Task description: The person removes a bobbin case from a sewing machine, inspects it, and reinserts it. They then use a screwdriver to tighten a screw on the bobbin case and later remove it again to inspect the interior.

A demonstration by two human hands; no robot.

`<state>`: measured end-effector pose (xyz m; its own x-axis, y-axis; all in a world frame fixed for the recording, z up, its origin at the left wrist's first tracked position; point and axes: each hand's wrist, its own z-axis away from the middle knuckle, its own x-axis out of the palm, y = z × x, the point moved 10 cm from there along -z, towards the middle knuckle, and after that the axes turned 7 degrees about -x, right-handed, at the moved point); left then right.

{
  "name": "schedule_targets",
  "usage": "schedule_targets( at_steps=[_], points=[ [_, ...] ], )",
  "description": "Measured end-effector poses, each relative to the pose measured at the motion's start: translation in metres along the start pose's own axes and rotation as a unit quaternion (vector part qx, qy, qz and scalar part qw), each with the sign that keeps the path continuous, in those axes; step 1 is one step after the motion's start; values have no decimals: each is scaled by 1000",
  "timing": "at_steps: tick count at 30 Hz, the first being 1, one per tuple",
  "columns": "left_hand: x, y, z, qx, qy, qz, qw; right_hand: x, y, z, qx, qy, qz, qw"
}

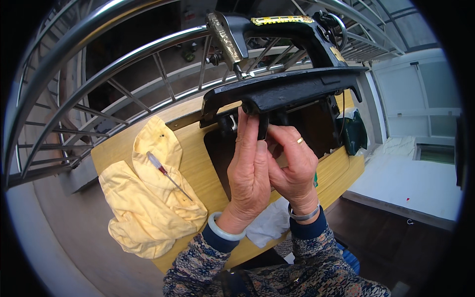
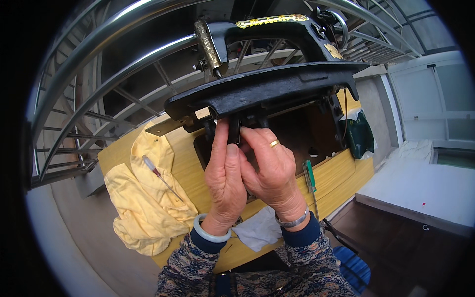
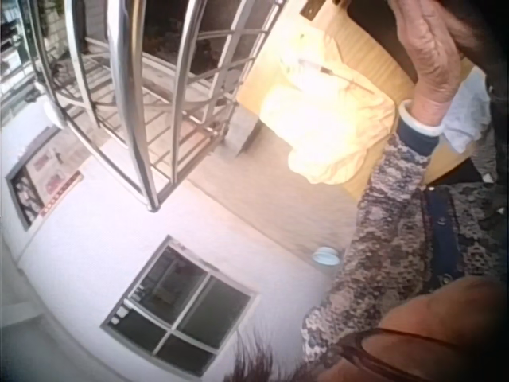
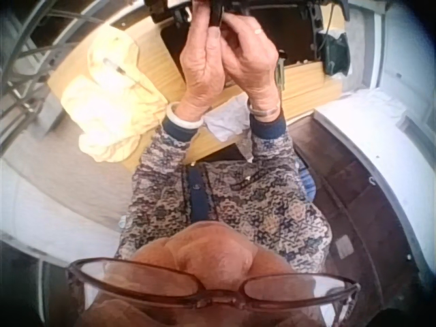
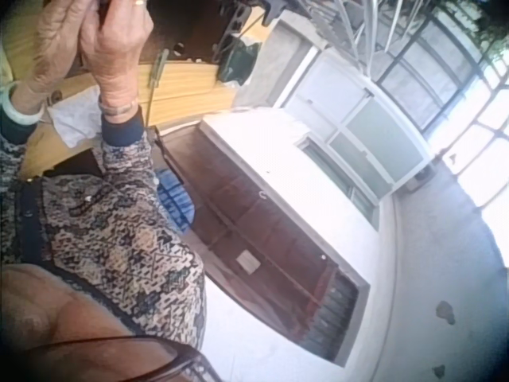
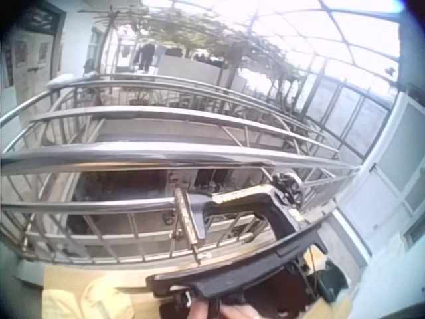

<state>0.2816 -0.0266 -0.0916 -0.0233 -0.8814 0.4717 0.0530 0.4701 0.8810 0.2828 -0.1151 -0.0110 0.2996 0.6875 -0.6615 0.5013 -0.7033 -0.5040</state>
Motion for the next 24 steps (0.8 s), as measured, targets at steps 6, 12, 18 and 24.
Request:
schedule_targets(
  at_steps=[6,12,18,24],
  points=[
    [-1,-8,-1,-13,-6,-53,998,-3,5,1,10,14,-4,1000],
    [-1,-6,0,6,-12,-67,998,-3,3,1,2,12,9,1000],
    [1,-1,0,50,-15,-108,993,-4,3,0,1,9,9,1000],
    [3,9,-2,104,-3,-138,985,-5,2,-2,-1,-7,10,1000]
  ],
)
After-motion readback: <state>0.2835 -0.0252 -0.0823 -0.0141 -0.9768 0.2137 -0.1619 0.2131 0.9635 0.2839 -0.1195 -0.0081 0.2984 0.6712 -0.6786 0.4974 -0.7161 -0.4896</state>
